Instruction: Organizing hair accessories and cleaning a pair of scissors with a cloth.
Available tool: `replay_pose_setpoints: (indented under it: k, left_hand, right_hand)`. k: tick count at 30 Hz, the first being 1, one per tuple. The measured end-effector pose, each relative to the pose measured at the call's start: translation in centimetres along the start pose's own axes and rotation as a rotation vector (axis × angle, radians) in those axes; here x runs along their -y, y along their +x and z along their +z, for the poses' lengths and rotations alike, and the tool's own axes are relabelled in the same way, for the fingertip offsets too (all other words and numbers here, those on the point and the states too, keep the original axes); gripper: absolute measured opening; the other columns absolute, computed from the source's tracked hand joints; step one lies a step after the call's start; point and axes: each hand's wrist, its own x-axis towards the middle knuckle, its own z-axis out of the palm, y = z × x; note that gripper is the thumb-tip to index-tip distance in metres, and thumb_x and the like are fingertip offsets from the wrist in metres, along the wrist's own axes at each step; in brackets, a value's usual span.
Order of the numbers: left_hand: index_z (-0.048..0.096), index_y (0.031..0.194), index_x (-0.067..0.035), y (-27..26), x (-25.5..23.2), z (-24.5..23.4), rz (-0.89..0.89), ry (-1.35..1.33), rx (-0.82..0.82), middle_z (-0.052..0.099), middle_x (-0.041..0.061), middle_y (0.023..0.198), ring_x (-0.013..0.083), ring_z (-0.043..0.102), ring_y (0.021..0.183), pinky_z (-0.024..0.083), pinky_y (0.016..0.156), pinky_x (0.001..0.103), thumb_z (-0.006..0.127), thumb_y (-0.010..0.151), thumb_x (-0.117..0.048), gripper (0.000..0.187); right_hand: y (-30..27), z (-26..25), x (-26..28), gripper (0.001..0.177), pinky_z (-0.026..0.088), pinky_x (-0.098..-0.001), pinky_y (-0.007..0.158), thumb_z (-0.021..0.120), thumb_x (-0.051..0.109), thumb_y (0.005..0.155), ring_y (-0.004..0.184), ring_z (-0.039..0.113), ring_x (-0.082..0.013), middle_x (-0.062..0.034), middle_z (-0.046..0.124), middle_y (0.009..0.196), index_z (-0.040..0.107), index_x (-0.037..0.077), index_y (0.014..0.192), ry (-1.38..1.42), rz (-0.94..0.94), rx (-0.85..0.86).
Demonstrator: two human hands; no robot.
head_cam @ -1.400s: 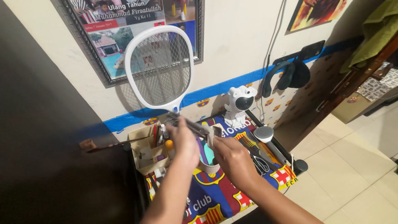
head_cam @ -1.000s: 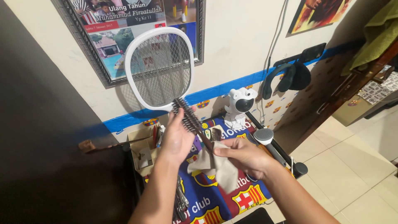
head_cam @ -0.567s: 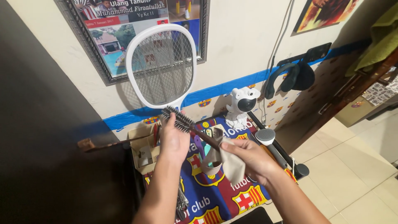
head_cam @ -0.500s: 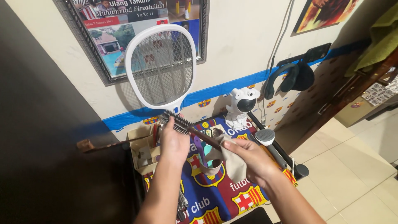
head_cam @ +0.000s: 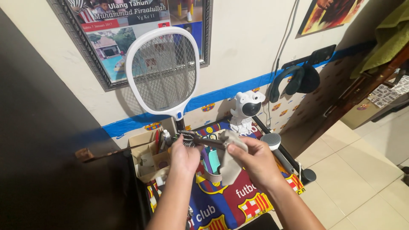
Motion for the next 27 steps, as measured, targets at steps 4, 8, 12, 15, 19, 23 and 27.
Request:
replay_pose_setpoints:
  k: [4, 8, 12, 15, 19, 23, 27]
  left_hand:
    - [0.049, 0.125, 0.001, 1.3, 0.5, -1.4, 0.0, -0.087, -0.001, 0.058, 0.019, 0.126, 0.0295, 0.057, 0.113, 0.047, 0.106, 0.054, 0.033, 0.11, -0.026, 0.035]
    - [0.052, 0.128, 0.0, 1.7, 0.3, -1.5, -0.009, -0.079, 0.016, 0.059, 0.018, 0.13, 0.0256, 0.055, 0.115, 0.043, 0.107, 0.047, 0.032, 0.111, -0.028, 0.038]
    - [0.052, 0.126, -0.002, 0.7, 0.0, -0.4, 0.016, -0.056, -0.005, 0.061, 0.017, 0.129, 0.025, 0.058, 0.115, 0.044, 0.104, 0.047, 0.03, 0.109, -0.026, 0.037]
    - [0.054, 0.125, -0.001, -1.1, -0.3, 1.5, -0.01, -0.024, -0.034, 0.063, 0.018, 0.128, 0.026, 0.06, 0.115, 0.046, 0.102, 0.048, 0.03, 0.107, -0.025, 0.038]
    - [0.052, 0.128, -0.001, 3.1, 0.2, -1.9, 0.01, -0.111, 0.032, 0.062, 0.016, 0.128, 0.0233, 0.056, 0.115, 0.044, 0.104, 0.045, 0.035, 0.11, -0.024, 0.034]
    - [0.043, 0.138, -0.007, -2.0, -1.4, 4.0, 0.189, 0.1, -0.162, 0.057, 0.012, 0.131, 0.0228, 0.056, 0.118, 0.044, 0.105, 0.044, 0.045, 0.105, -0.025, 0.038]
    - [0.025, 0.148, -0.014, -2.6, -0.6, 5.5, 0.567, 0.358, -0.225, 0.049, 0.01, 0.142, 0.0206, 0.054, 0.127, 0.041, 0.108, 0.039, 0.05, 0.102, -0.021, 0.053]
  right_hand:
    - [0.2, 0.7, 0.5, 0.021, 0.053, -0.028, 0.071, 0.081, 0.011, 0.088, 0.079, 0.065, -0.0101, -0.0052, 0.073, 0.088, 0.076, -0.004, 0.101, -0.091, -0.073, -0.015]
    - [0.4, 0.8, 0.6, 0.023, 0.055, -0.0278, 0.071, 0.077, 0.015, 0.087, 0.077, 0.068, -0.0113, -0.0066, 0.075, 0.087, 0.075, -0.002, 0.102, 0.059, 0.005, -0.088]
    - [0.3, 0.4, -0.5, 0.022, 0.057, -0.0292, 0.071, 0.077, 0.013, 0.086, 0.076, 0.069, -0.0126, -0.0057, 0.073, 0.086, 0.072, -0.001, 0.103, 0.114, 0.01, -0.087]
    - [0.2, 0.9, 0.1, 0.021, 0.056, -0.031, 0.068, 0.078, 0.013, 0.088, 0.074, 0.068, -0.0135, -0.0063, 0.072, 0.085, 0.069, -0.002, 0.1, 0.016, -0.034, -0.092]
    - [0.6, 0.5, 0.5, 0.021, 0.057, -0.0318, 0.068, 0.076, 0.015, 0.091, 0.075, 0.069, -0.0149, -0.0092, 0.073, 0.087, 0.068, -0.002, 0.101, 0.098, -0.005, -0.111]
    - [-0.1, 0.8, 1.8, 0.025, 0.059, -0.0295, 0.067, 0.073, 0.016, 0.087, 0.072, 0.073, -0.0145, -0.0091, 0.078, 0.085, 0.076, 0.001, 0.106, -0.069, 0.161, -0.181]
    - [-0.6, 0.8, 1.7, 0.028, 0.052, -0.0279, 0.054, 0.077, 0.023, 0.089, 0.059, 0.064, -0.0097, -0.0055, 0.073, 0.07, 0.082, -0.003, 0.097, -0.473, 0.033, -0.164]
